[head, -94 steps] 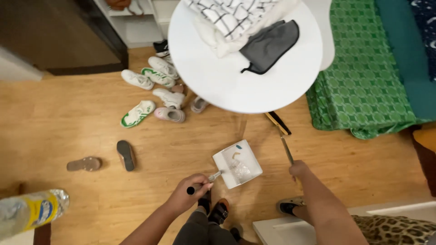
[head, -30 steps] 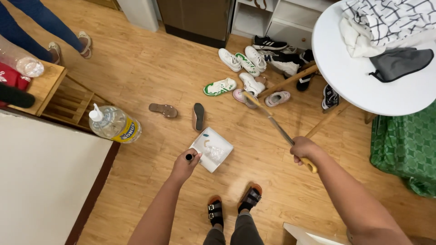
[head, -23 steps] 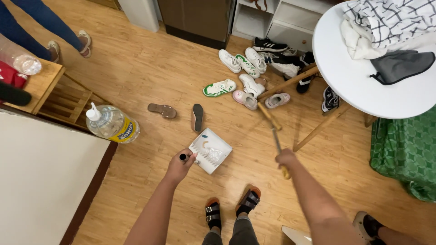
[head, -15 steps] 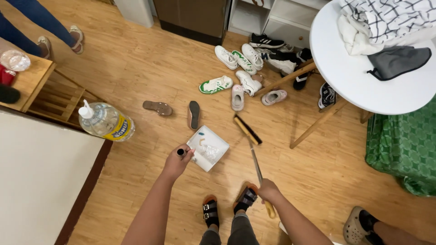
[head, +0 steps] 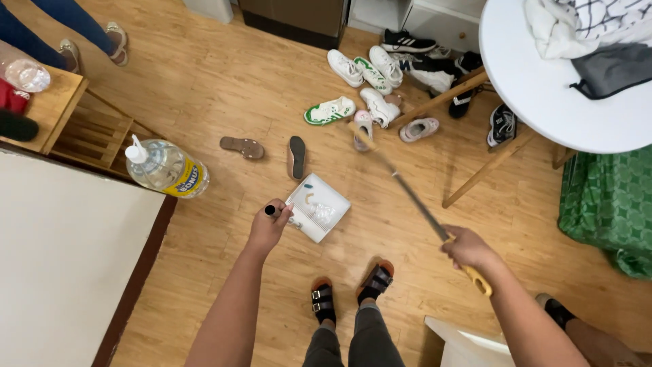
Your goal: The person sweeps debris from the wooden floor into a dustpan using a broom. After collecting the dirt, they place the dustpan and broom against a wall. They then pick up a dark cloth from a white chair and place it on a white shelf next to a vase of flowers.
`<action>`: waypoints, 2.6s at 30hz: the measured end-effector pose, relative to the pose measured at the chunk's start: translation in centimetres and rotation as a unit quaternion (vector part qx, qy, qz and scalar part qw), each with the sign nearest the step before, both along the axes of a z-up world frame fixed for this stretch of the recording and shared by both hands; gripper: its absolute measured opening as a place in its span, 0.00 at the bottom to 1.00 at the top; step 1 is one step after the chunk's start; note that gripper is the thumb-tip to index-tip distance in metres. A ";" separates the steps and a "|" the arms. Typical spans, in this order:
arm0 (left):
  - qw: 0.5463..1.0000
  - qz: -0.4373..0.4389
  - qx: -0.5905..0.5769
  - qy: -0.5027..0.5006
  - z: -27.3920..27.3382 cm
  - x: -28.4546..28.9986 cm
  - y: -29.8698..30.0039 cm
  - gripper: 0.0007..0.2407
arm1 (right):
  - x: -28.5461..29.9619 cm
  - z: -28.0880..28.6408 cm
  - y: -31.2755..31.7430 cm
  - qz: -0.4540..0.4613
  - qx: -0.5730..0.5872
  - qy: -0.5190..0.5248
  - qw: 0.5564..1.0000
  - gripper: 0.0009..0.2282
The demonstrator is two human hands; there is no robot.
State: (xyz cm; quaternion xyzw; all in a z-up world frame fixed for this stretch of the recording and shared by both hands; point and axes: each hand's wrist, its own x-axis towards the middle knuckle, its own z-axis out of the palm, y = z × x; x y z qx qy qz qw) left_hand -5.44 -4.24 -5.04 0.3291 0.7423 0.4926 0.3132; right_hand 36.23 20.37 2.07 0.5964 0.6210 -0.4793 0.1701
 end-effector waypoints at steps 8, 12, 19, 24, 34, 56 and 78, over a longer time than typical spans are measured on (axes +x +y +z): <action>0.999 -0.003 -0.048 -0.010 2.5 1.5 0.9 0.11 | 3.3 -11.4 4.6 -0.102 0.067 -0.039 0.992 0.12; 0.998 0.000 -0.065 -0.010 2.5 1.3 1.1 0.10 | 0.7 -17.9 1.0 -0.077 0.007 -0.067 0.995 0.15; 0.996 0.001 -0.092 -0.003 3.5 0.8 1.2 0.09 | -3.3 -6.2 -8.0 -0.070 -0.065 -0.007 0.995 0.28; 0.999 -0.008 -0.036 -0.013 1.0 -0.3 0.3 0.10 | -0.4 -2.6 -5.7 -0.055 -0.116 0.009 0.992 0.30; 0.996 -0.008 -0.085 -0.007 4.4 0.5 0.9 0.10 | 2.7 -6.7 -1.6 -0.049 -0.016 -0.016 0.999 0.27; 0.994 0.019 -0.106 0.023 8.5 -4.4 -12.8 0.07 | -14.0 -7.6 -3.7 -0.172 -0.445 0.320 0.818 0.30; 0.990 0.108 -0.079 0.038 5.2 -5.4 -11.5 0.08 | -11.4 -10.9 2.6 -0.162 -0.129 0.033 0.978 0.22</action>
